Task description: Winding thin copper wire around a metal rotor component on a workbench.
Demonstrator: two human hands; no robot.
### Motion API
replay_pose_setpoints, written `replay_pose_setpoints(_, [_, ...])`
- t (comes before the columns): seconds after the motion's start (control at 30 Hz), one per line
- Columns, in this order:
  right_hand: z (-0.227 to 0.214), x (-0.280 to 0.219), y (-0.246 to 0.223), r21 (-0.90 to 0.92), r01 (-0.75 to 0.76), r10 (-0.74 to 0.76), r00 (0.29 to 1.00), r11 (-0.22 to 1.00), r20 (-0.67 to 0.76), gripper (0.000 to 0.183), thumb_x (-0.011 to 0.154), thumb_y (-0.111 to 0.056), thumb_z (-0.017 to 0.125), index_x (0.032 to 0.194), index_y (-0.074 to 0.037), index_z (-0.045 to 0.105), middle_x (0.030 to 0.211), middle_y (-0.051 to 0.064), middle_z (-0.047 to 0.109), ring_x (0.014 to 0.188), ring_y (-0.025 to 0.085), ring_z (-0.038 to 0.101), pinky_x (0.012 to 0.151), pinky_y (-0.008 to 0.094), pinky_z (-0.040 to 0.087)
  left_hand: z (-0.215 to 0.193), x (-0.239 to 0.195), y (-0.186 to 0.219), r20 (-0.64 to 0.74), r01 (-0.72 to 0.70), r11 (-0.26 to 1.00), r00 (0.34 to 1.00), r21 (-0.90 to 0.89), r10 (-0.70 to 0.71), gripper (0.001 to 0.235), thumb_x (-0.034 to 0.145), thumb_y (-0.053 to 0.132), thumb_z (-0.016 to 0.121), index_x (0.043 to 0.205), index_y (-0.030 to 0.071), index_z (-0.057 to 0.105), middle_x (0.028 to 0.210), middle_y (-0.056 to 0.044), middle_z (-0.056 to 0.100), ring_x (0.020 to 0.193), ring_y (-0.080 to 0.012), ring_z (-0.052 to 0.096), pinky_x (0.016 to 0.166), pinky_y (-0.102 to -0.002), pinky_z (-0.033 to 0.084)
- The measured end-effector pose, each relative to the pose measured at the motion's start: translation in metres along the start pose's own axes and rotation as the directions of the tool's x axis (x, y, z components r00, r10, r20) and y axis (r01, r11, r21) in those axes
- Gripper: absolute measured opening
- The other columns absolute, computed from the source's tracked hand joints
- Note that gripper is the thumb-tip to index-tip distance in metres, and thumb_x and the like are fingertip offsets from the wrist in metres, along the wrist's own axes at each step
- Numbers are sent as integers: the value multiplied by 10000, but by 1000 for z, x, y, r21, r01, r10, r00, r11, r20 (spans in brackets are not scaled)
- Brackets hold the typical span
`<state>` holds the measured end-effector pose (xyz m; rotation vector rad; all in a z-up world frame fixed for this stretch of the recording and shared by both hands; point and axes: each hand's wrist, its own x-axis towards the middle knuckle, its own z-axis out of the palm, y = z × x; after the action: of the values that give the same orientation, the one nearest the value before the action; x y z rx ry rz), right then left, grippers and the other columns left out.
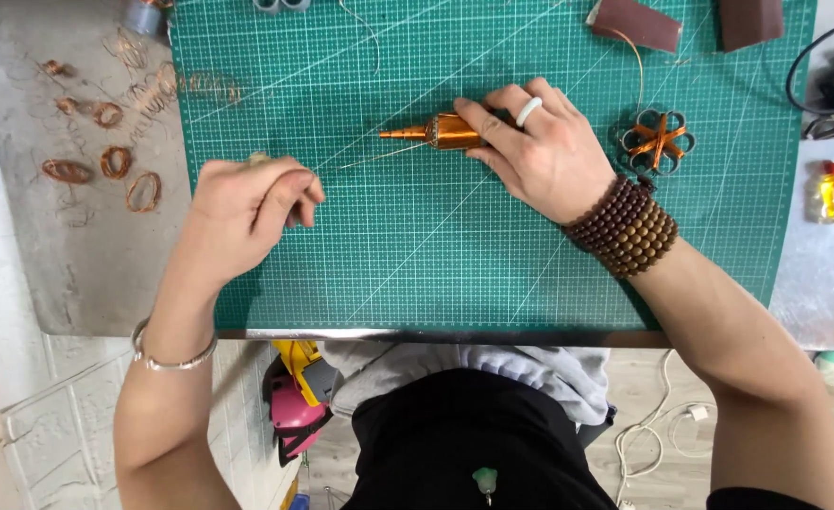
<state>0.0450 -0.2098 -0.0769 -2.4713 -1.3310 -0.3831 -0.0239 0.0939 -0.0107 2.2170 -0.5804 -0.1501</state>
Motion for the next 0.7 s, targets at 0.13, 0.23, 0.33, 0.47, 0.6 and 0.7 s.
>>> replay_pose_setpoints(0.13, [0,0,0,-2,-9,9,1000,1000,-20,360,996,-243,592,1284,-28,583,1061,111,527,812,245,488,746,369,512,-17,-21,-1,-28,7,970,1000,244,0,369,1031,87,349,785,59,622,581,3,589,522,-106,561,517,-240,446])
replay_pose_setpoints(0.23, [0,0,-1,-3,-5,5,1000,1000,-23,365,991,-238,605,1285,-24,579,1055,113,527,815,248,494,734,373,512,-31,-32,16,-115,57,981,993,188,-35,417,984,-6,357,669,70,619,524,3,569,454,-83,545,428,-187,400])
replay_pose_setpoints(0.33, [-1,1,-2,-14,-9,9,1000,1000,-14,361,1000,-244,575,1288,-27,576,1057,119,539,777,251,470,733,369,502,-41,-38,35,-124,4,993,992,118,10,417,961,-9,326,664,18,618,517,-45,586,421,-105,565,385,-168,412])
replay_pose_setpoints(0.47, [-4,1,-3,-38,-43,43,999,998,10,424,982,-309,600,1309,-41,565,1084,120,548,820,253,489,735,376,497,-45,-40,51,-140,-50,999,989,19,53,477,976,207,280,652,45,589,491,-26,563,378,-91,542,332,-158,369])
replay_pose_setpoints(0.6, [-14,-4,-9,-67,-101,103,994,993,21,763,967,-565,540,1453,-14,335,1237,184,536,994,325,527,830,465,499,-42,-50,24,-294,-259,928,939,-266,178,426,897,-74,315,530,92,455,511,-46,568,381,-92,558,372,-168,405])
replay_pose_setpoints(0.7, [-26,-4,-9,51,-79,83,994,996,-73,569,954,-420,646,1283,36,562,1167,156,569,955,303,528,805,440,507,-50,-35,46,-366,136,990,920,-41,-141,528,1073,210,369,658,-71,536,579,-140,494,481,-185,458,522,-260,329])
